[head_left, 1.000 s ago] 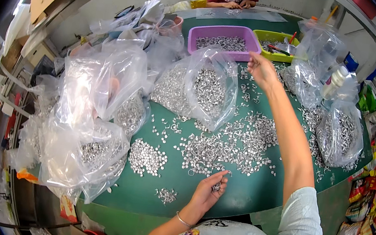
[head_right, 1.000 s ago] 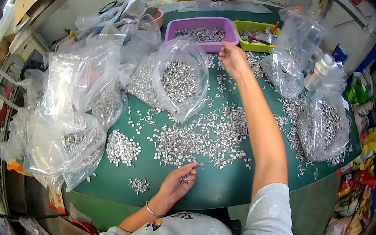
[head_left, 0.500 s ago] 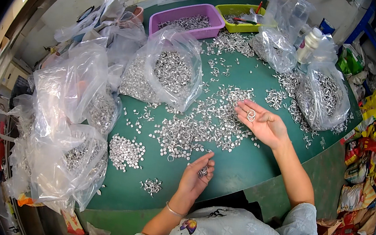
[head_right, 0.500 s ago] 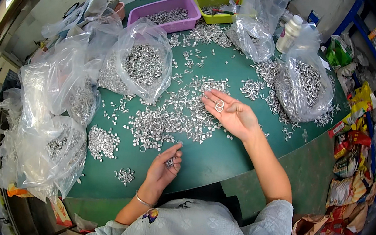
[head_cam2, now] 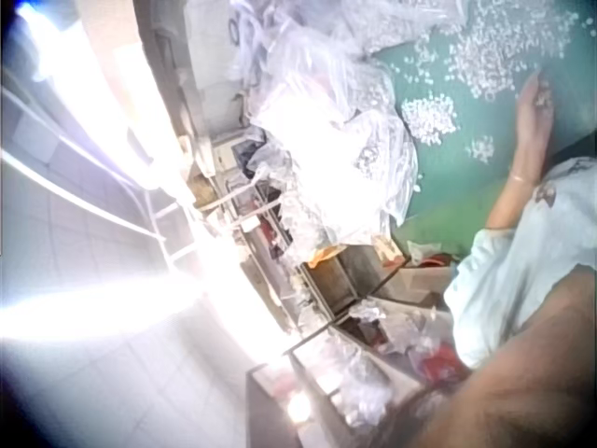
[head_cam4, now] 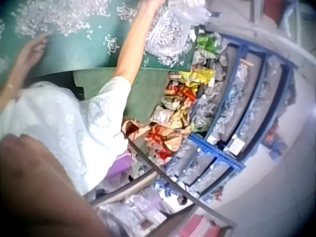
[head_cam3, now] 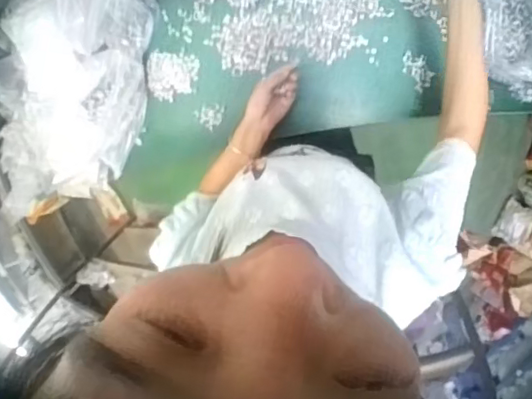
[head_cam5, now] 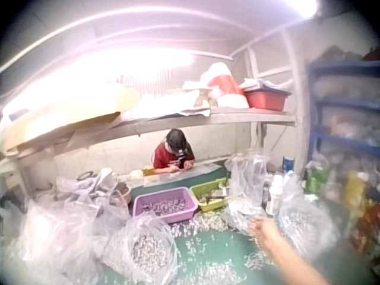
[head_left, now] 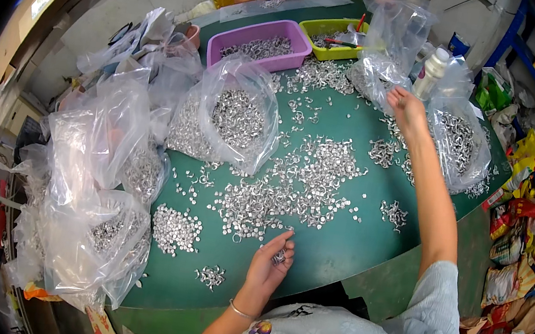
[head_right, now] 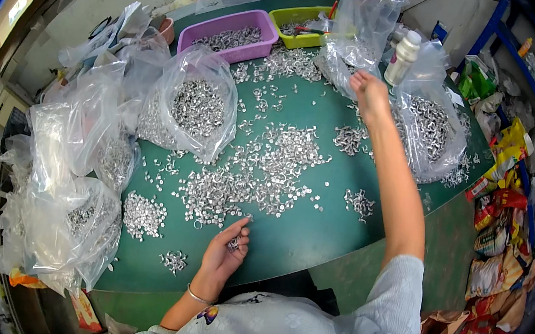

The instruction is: The person sorts small metal rings and components on a green worktable by hand, picking up individual pieces from a scattered pile and grouping them together.

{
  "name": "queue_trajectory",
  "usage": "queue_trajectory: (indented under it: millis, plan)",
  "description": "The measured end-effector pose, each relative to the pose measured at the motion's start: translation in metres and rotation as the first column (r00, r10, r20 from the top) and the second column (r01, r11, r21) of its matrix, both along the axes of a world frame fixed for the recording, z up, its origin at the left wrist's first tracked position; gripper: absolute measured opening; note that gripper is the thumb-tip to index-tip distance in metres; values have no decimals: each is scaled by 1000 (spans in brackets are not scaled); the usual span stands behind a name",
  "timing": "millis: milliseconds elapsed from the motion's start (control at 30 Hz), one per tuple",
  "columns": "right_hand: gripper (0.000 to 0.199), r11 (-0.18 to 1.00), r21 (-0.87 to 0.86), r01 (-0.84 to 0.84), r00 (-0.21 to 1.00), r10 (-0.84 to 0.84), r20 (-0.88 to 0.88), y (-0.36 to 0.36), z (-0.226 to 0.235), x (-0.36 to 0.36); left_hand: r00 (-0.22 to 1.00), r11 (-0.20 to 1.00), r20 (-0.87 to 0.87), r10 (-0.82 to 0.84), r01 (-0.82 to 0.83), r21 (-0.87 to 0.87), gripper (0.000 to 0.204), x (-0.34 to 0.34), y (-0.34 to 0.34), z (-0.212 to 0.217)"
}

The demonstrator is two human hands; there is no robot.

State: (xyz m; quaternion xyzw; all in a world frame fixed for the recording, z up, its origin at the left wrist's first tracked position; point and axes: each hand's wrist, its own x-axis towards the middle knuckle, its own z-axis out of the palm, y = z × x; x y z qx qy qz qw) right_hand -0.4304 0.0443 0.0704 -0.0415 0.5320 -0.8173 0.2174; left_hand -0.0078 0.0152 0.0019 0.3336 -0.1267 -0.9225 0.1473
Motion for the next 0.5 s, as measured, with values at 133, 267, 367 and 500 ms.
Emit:
queue_trajectory:
  millis: [133, 267, 367, 500]
  plan:
    - [30, 969, -231, 89, 971, -33, 239, -35, -23, -112, 999, 1000, -33, -13, 13, -13, 35, -2, -1, -2]
    - [22, 989, -106, 100, 995, -97, 33, -51, -43, -123, 1000, 1000, 0, 10, -10, -2, 36, 2, -1, 2]
    - [30, 935, 354, 18, 991, 32, -133, -27, -48, -128, 997, 1000, -79, -7, 8, 7, 39, -4, -3, -2]
    - [33, 847, 524, -91, 662, 445, -604, 4, -4, 67, 994, 997, -73, 77, -76, 17, 39, 1, -3, 2]
